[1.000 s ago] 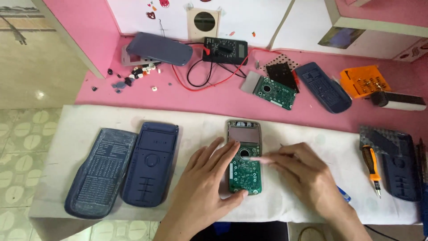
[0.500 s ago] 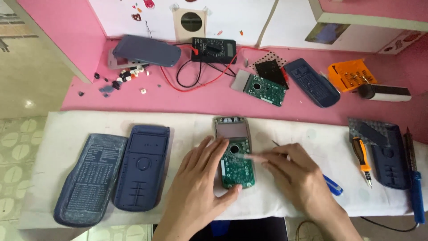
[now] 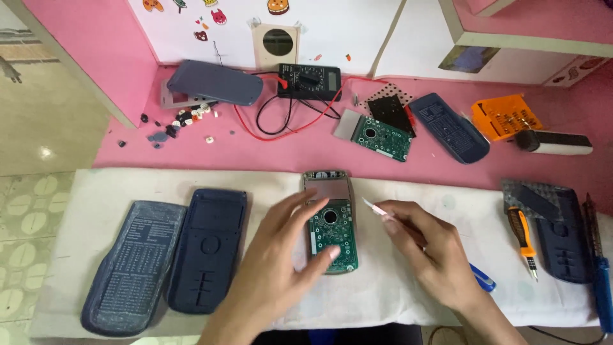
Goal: Assembling a scientific calculator by placing the keypad and circuit board into the housing and securing the components.
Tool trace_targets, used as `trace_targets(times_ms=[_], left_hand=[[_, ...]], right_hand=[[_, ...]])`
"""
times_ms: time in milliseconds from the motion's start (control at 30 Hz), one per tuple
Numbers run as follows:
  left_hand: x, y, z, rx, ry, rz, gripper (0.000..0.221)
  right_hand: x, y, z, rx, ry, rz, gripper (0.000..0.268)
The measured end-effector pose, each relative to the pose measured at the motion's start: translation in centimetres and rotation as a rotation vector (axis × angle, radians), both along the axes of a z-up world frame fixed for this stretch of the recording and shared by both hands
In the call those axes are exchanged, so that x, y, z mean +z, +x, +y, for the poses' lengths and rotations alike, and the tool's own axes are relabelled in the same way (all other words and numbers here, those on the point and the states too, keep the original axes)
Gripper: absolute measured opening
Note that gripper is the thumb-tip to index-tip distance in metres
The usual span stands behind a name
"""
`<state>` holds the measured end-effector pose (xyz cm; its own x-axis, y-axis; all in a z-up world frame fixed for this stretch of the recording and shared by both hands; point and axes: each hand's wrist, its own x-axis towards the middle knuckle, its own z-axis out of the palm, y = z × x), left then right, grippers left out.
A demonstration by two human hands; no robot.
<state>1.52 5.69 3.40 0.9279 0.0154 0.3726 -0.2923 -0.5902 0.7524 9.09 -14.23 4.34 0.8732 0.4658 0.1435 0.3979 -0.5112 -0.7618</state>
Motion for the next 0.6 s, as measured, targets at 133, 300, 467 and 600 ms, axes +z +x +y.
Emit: trace_targets(times_ms=[133, 300, 467, 600], left_hand=[[0.1, 3.1, 1.0, -0.025, -0.028, -0.024, 0.038], [-1.1, 4.5, 1.3, -0.152, -0.081, -0.147, 0.019], [-2.1, 4.9, 1.5, -0.162, -0.020, -0.150, 0.013], [-1.7, 4.7, 1.1, -0.084, -0.053, -0.068, 0.007]], right_hand=[[0.2, 1.3, 2.1, 0.138, 0.051, -0.044, 0.023], [-2.4, 2.1, 2.7, 0.212, -0.048, -0.572, 0.014], [-2.3, 2.2, 3.0, 0.213, -0.091, -0.575, 0.015], [-1.5, 1.6, 3.6, 0.141, -0.113, -0.501, 0.011]])
